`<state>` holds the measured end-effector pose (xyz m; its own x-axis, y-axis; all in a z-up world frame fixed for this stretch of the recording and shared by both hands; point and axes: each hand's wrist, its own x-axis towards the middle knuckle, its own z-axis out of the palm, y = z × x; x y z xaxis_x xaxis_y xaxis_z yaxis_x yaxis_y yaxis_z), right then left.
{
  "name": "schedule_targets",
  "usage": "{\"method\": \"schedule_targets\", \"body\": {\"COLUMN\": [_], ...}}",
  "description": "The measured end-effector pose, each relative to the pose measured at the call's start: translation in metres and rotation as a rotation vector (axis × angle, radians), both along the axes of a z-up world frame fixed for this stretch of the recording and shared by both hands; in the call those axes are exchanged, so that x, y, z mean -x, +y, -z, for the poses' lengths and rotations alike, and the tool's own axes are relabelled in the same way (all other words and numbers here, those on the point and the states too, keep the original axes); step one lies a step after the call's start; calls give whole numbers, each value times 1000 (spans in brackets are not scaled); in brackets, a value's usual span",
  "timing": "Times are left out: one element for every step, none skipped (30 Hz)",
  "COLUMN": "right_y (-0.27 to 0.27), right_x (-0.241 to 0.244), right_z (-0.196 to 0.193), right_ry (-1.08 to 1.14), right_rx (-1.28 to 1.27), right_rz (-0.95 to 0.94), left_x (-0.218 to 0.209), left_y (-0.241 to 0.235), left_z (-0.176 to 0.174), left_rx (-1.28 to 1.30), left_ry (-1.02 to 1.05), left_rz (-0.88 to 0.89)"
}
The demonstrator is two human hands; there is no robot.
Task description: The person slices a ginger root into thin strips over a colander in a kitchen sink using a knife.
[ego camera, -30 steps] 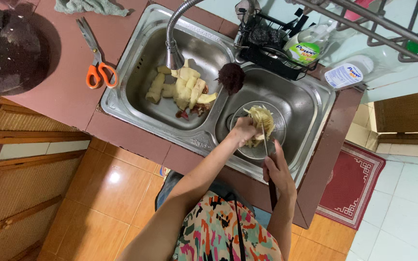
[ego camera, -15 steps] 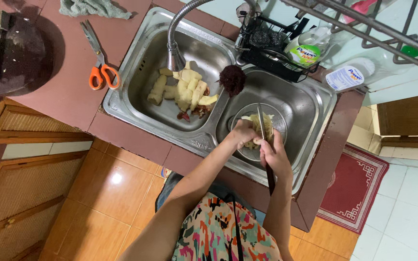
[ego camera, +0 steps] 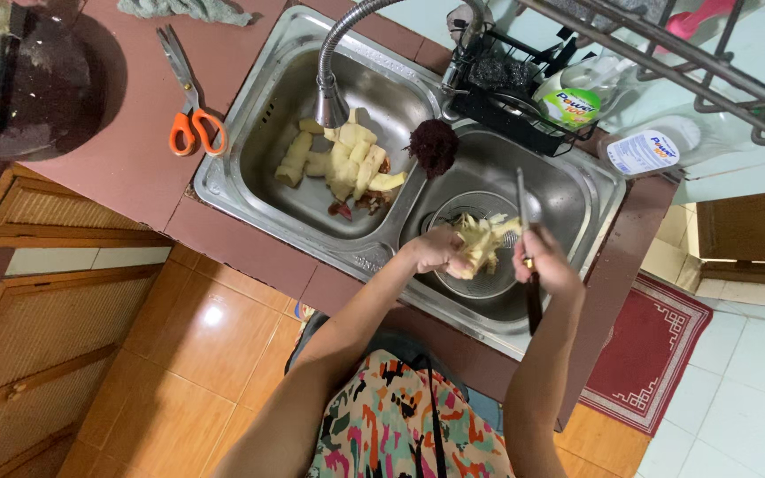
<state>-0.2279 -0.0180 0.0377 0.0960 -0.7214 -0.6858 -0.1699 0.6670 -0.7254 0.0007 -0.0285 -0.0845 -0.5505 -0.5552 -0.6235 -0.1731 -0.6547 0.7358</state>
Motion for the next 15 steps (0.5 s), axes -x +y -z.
{"method": "schedule_targets", "body": {"right_y": [-7, -15, -21, -27, -32, -37, -42, -47, -51, -50, -47, -43, -37, -33, -29], "right_x": [10, 19, 27, 36, 45, 53, 62, 68, 70, 63, 55, 52, 49, 42, 33], "right_z": [10, 21, 35, 51, 69, 88, 108, 129, 150, 163, 174, 182, 187, 190, 189], "right_ry": [0, -88, -175, -174, -176, -180, -180, -258, -335, -336, -309, -283, -283, -50, 185], "right_rx": [-1, 13, 27, 26, 13, 1, 1, -43, -87, -88, -128, -170, -172, -184, -190], "right_rz": [-2, 36, 74, 71, 93, 114, 109, 58, 7, 3, -2, -5, -9, -117, -223], "left_x": [0, 0, -2, -6, -9, -13, -16, -17, -18, -19, -19, -18, -16, -14, -14], "left_y": [5, 7, 8, 10, 12, 14, 15, 16, 16, 17, 18, 18, 17, 15, 12], "left_z": [1, 0, -1, -1, -3, -4, -6, -7, -8, -9, -11, -13, -16, -20, -25], "left_rx": [-9, -15, -14, -30, -47, -45, -39, -33, -31, -21, -12, -13, -21, -27, -28], "left_ry": [37, 75, 75, 144, 212, 212, 229, 247, 246, 184, 122, 121, 116, 112, 111], "left_rz": [10, 20, 18, 11, 4, -1, 10, 22, 17, 42, 66, 63, -11, -85, -89]}}
